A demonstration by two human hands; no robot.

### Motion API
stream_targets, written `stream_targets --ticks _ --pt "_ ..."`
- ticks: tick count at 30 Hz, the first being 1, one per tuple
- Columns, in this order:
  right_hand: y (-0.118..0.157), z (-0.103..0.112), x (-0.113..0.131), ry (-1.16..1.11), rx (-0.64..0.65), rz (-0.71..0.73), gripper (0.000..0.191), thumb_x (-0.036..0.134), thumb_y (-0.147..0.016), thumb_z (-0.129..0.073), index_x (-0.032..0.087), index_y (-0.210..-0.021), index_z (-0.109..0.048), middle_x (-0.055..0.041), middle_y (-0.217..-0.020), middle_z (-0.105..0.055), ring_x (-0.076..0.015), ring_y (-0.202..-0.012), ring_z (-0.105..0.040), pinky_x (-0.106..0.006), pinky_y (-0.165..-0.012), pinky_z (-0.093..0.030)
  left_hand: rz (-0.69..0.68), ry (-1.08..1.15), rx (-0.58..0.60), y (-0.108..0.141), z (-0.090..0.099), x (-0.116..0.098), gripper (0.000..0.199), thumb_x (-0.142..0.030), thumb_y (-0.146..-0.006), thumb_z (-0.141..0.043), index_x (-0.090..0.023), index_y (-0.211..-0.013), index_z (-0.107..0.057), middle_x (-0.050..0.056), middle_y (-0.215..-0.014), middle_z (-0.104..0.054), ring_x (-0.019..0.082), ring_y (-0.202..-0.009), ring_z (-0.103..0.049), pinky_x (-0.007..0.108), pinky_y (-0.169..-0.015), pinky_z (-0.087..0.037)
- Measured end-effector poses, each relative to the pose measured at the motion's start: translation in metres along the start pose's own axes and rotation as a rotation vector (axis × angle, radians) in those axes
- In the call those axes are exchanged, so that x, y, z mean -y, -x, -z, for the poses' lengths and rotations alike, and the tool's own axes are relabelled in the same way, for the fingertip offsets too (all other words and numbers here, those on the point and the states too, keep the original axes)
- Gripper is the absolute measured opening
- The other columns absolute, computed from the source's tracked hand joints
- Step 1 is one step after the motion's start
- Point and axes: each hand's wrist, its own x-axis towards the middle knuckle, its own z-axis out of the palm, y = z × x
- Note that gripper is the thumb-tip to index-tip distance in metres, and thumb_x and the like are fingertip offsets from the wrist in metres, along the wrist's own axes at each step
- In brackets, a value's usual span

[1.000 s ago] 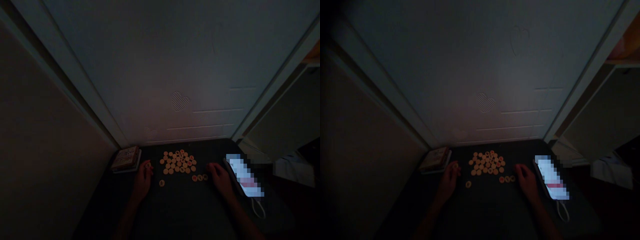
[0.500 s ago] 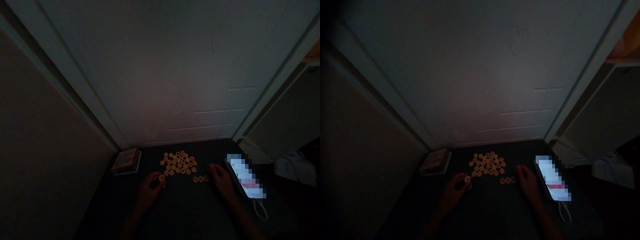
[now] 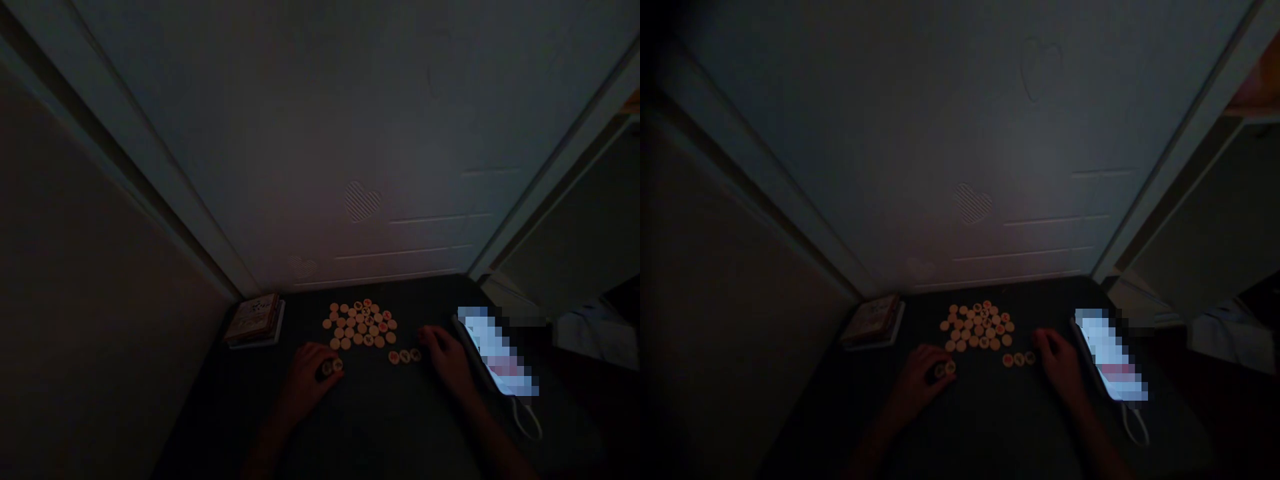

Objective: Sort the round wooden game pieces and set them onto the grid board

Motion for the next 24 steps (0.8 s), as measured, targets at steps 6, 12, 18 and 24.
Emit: stream_targets --ticks 6,12,18,24 --pt "-0.001 0.0 -0.001 -0.012 0.003 -0.013 0.051 0.066 -0.088 -0.055 0.021 -0.098 -0.075 -0.009 -0.094 -0.078 -0.0298 -0.093 -0.072 -0.037 -0.078 -0.055 0.031 -0.032 0.01 0.0 0.0 0.004 0.022 -0.041 -0.086 -0.073 -0.03 -0.106 -0.074 0.005 -0.105 -0.071 0.027 -0.102 -0.063 0.048 -0.096 -0.048" --pt "-0.002 -0.001 -0.002 -0.007 -0.012 0.001 0.051 0.066 -0.087 -0.054 0.021 -0.093 -0.075 -0.008 -0.09 -0.078 -0.0284 -0.086 -0.072 -0.035 -0.071 -0.054 0.019 -0.021 0.004 -0.001 0.002 0.0 0.02 -0.03 -0.087 -0.069 -0.029 -0.106 -0.073 0.006 -0.107 -0.07 0.026 -0.104 -0.062 0.047 -0.099 -0.048" --pt "-0.001 -0.001 -0.002 -0.006 -0.021 0.01 0.052 0.067 -0.087 -0.054 0.02 -0.094 -0.076 -0.0078 -0.09 -0.078 -0.0275 -0.084 -0.072 -0.035 -0.072 -0.054 -0.009 -0.026 0.011 0.003 0.006 -0.003 0.031 -0.02 -0.08 -0.066 -0.027 -0.11 -0.069 0.006 -0.111 -0.069 0.027 -0.108 -0.062 0.053 -0.11 -0.039" --pt "0.0 -0.002 -0.001 0.008 -0.013 0.034 0.05 0.066 -0.089 -0.052 0.021 -0.091 -0.074 -0.0072 -0.088 -0.077 -0.0279 -0.086 -0.071 -0.035 -0.073 -0.053 0.014 0.011 0.01 0.007 0.014 0.003 0.053 -0.01 -0.069 -0.065 -0.029 -0.119 -0.067 0.007 -0.122 -0.065 0.029 -0.117 -0.06 0.051 -0.105 -0.047"
